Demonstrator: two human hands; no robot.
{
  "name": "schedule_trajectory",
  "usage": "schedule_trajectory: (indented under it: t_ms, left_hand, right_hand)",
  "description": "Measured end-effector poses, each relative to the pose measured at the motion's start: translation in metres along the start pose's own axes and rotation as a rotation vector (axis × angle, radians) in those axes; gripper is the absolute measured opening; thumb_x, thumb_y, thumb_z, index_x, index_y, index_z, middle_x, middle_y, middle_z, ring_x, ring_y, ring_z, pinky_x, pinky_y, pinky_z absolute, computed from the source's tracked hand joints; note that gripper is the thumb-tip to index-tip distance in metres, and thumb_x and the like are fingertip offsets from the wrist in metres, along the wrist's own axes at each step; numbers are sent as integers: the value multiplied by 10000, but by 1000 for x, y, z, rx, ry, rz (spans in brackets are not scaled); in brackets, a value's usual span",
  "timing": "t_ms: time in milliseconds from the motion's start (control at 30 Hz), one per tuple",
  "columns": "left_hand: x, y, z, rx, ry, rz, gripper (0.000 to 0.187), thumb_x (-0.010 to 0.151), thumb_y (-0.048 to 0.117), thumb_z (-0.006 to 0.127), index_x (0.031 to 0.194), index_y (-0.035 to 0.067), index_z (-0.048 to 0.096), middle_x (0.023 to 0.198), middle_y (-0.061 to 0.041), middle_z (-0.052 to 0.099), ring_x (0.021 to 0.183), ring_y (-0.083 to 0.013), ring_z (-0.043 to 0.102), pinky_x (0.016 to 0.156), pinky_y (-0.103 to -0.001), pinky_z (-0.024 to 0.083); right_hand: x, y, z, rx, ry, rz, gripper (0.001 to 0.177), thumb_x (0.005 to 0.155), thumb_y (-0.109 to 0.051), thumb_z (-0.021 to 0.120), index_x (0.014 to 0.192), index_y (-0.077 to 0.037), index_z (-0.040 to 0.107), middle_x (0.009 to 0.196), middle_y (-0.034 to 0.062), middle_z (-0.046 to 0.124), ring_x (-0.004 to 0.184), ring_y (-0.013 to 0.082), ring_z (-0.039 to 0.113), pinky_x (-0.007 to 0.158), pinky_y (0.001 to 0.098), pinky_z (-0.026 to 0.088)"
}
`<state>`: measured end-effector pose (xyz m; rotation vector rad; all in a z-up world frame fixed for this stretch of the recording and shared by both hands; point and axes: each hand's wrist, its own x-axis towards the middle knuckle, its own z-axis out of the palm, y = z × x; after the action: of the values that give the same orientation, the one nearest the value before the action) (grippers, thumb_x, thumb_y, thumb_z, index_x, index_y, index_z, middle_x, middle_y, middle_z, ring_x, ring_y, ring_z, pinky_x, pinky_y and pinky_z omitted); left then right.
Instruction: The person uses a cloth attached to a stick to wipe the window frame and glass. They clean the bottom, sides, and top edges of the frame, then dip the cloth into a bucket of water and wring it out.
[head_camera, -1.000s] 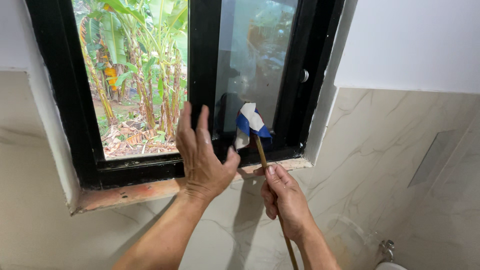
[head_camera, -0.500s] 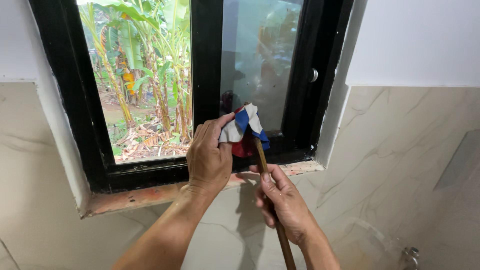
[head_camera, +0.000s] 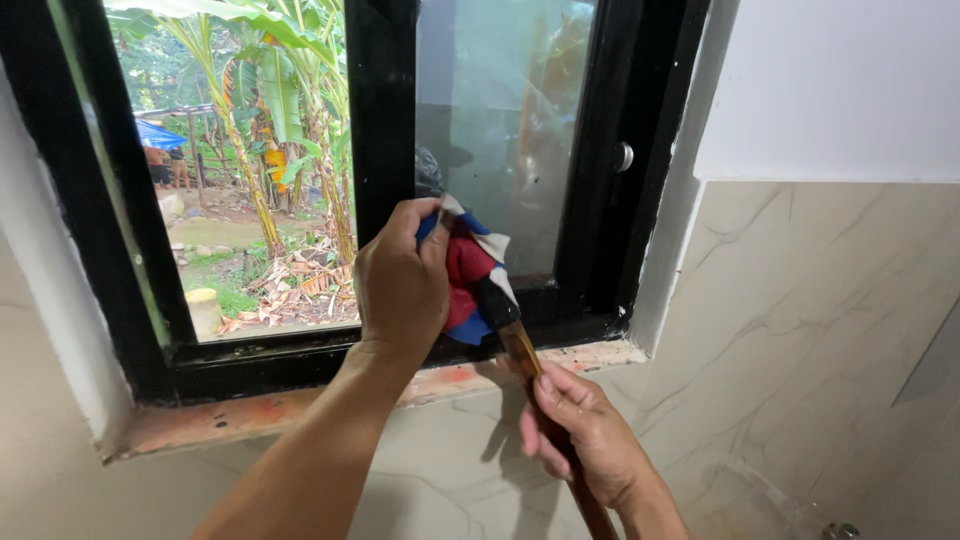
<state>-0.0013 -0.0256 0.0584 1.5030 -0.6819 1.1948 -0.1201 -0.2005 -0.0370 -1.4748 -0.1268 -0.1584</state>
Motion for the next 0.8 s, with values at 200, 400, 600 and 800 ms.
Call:
schedule_trajectory:
  t_ms: [200, 400, 600, 800]
  left_hand:
    - [6, 10, 4, 88, -125, 9, 160, 919, 304, 754, 990, 162, 736, 931, -58, 765, 817, -280, 741, 698, -399, 566]
    - [-14, 9, 14, 218, -72, 151, 132, 902, 251, 764, 1002, 176, 721, 1005, -16, 685, 817, -275, 714, 689, -431, 551]
    - [-35, 17, 27, 90, -129, 202, 223, 977, 138, 625, 1185, 119, 703, 1052, -61, 682, 900, -282, 702, 721, -425, 559]
    - [-28, 24, 37, -170, -332, -43, 264, 1007, 128, 522, 1205, 120, 696, 1104, -90, 731, 960, -313, 708, 824, -425, 551]
  right_hand:
    - [-2, 8, -30, 141, -171, 48, 498, 1022, -314, 471, 1398, -15, 605, 557, 104, 628, 316, 120, 439, 345, 251, 357]
    - [3, 10, -28, 116, -1, 26, 505, 1017, -335, 453, 1342, 5, 635, 545, 119, 628, 312, 140, 470, 352, 256, 393]
    - [4, 10, -27, 171, 58, -35, 485, 1017, -328, 457, 1329, -6, 642, 543, 120, 628, 303, 149, 454, 344, 274, 401]
    - [-8, 9, -33, 245, 64, -51, 478, 1020, -339, 468, 1324, -5, 625, 540, 106, 605, 311, 172, 466, 336, 299, 404]
